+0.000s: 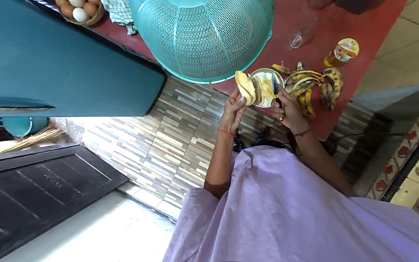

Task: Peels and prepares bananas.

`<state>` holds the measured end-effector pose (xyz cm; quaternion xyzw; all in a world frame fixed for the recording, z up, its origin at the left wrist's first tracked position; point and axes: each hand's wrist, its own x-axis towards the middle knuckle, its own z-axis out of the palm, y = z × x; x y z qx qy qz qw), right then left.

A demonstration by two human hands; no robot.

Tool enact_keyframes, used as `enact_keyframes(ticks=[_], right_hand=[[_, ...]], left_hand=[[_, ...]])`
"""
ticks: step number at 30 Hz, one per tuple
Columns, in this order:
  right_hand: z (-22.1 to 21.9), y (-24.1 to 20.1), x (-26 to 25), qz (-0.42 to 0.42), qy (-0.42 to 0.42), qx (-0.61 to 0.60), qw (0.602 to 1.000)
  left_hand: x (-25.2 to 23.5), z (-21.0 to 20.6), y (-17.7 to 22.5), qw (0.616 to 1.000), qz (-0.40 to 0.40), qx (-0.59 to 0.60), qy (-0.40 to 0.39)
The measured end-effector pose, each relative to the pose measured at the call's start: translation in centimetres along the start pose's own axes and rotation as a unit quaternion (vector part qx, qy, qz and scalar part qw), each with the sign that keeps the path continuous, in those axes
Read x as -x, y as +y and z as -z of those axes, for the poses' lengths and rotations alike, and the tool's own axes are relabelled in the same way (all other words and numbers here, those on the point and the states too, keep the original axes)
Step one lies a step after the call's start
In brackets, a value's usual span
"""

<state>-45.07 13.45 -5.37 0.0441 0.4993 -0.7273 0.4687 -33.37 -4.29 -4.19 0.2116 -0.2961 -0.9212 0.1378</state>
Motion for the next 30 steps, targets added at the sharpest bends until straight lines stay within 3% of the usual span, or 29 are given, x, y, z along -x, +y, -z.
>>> enact_keyframes(ticks=[3, 8, 14, 30], right_hand=[[-2.6, -0.8, 3.9, 0.027, 0.011, 0.128, 0.991], [-5.6, 0.0, 6.5, 0.161, -0.031, 0.305, 0.938], [-5.6, 0.5, 6.2, 0.182, -0.048, 0.314, 0.931], [-5.1, 0.7, 6.3, 0.175, -0.049, 0.343, 0.922]], left_hand=[[-0.3, 0.0, -0.2, 0.999, -0.014, -0.020, -0.039], [-0.7, -1.6, -0.4, 0.997, -0.014, -0.048, -0.061], [-0.8, -2.6, -0.1, 0.994, -0.020, -0.064, -0.090], [0.1, -2.7, 0.6, 0.987, -0.049, -0.127, -0.080]])
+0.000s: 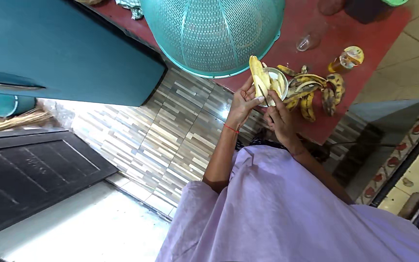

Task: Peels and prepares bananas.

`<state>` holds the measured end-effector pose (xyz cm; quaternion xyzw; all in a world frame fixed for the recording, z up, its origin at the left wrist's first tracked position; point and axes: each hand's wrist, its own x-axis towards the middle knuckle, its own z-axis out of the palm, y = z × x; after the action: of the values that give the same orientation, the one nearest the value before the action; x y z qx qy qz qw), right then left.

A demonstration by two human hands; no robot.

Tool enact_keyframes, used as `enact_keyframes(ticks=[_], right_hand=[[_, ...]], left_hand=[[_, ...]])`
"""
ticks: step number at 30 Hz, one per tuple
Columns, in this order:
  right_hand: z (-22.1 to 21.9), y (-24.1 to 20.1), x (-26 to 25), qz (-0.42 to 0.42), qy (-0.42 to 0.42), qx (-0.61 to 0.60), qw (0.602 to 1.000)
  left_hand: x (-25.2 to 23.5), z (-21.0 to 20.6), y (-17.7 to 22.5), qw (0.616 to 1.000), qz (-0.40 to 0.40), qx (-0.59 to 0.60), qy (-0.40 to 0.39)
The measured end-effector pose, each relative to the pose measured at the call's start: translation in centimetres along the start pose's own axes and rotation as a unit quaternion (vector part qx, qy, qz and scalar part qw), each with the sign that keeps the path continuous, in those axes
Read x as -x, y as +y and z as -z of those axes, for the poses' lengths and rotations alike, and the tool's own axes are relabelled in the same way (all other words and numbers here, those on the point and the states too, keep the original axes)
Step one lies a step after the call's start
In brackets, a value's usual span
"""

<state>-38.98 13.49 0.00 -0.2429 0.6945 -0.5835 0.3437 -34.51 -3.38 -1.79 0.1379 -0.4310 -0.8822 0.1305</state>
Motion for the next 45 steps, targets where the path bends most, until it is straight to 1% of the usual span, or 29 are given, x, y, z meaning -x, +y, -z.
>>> enact_keyframes(ticks=[4, 10, 13, 15, 17, 18, 20, 22, 23, 25, 28, 33, 36, 39, 41, 45], right_hand=[[0.2, 0.2, -0.1, 0.003, -0.017, -0.009, 1.000], [0.4, 0.1, -0.5, -0.037, -0.044, -0.018, 0.998], [0.5, 0.4, -0.5, -0.067, -0.056, -0.024, 0.996], [0.8, 0.9, -0.4, -0.112, -0.081, -0.096, 0.986], [1.1, 1.0, -0.8, -0.178, -0.099, -0.208, 0.957], [1.4, 1.0, -1.0, -0.195, -0.106, -0.263, 0.939], [2.2, 1.1, -1.2, -0.196, -0.112, -0.344, 0.911], [2.9, 1.1, -1.5, -0.192, -0.096, -0.366, 0.906], [3.1, 1.1, -2.0, -0.199, -0.077, -0.357, 0.909], [3.4, 1.7, -3.1, -0.212, -0.044, -0.300, 0.929], [3.8, 3.8, -5.5, -0.196, -0.027, -0.223, 0.954], [3.4, 4.4, -6.0, -0.195, 0.065, -0.107, 0.973], [2.9, 2.9, -4.8, -0.133, 0.098, 0.039, 0.985], [1.7, 0.5, -2.8, -0.034, 0.107, 0.141, 0.984], [0.9, -0.3, -1.4, 0.004, 0.101, 0.164, 0.981], [-0.2, 0.4, -1.5, 0.039, 0.129, 0.197, 0.971]], left_hand=[[0.3, 0.2, -0.2, 1.000, 0.003, -0.017, -0.001], [0.7, 0.5, -0.6, 0.999, 0.019, -0.027, -0.005], [0.8, 1.0, -1.2, 0.999, 0.033, -0.026, 0.009], [0.8, 1.6, -1.7, 0.999, 0.038, -0.023, 0.018], [0.8, 2.2, -2.0, 0.998, 0.048, -0.034, 0.022], [0.8, 2.4, -2.1, 0.997, 0.051, -0.040, 0.027], [0.7, 2.9, -2.4, 0.996, 0.054, -0.044, 0.049], [0.7, 3.3, -2.3, 0.996, 0.051, -0.028, 0.072], [0.7, 3.5, -2.2, 0.995, 0.046, -0.015, 0.083], [0.7, 3.7, -2.0, 0.995, 0.035, 0.001, 0.096], [0.6, 4.0, -2.0, 0.996, 0.026, 0.013, 0.090], [0.6, 3.8, -2.1, 0.996, 0.025, 0.019, 0.085], [0.6, 3.3, -2.1, 0.996, 0.035, 0.016, 0.086], [0.5, 2.2, -2.0, 0.994, 0.053, 0.049, 0.085], [0.3, 1.2, -2.0, 0.991, 0.063, 0.075, 0.094], [0.1, -0.2, -2.3, 0.993, 0.051, 0.047, 0.092]])
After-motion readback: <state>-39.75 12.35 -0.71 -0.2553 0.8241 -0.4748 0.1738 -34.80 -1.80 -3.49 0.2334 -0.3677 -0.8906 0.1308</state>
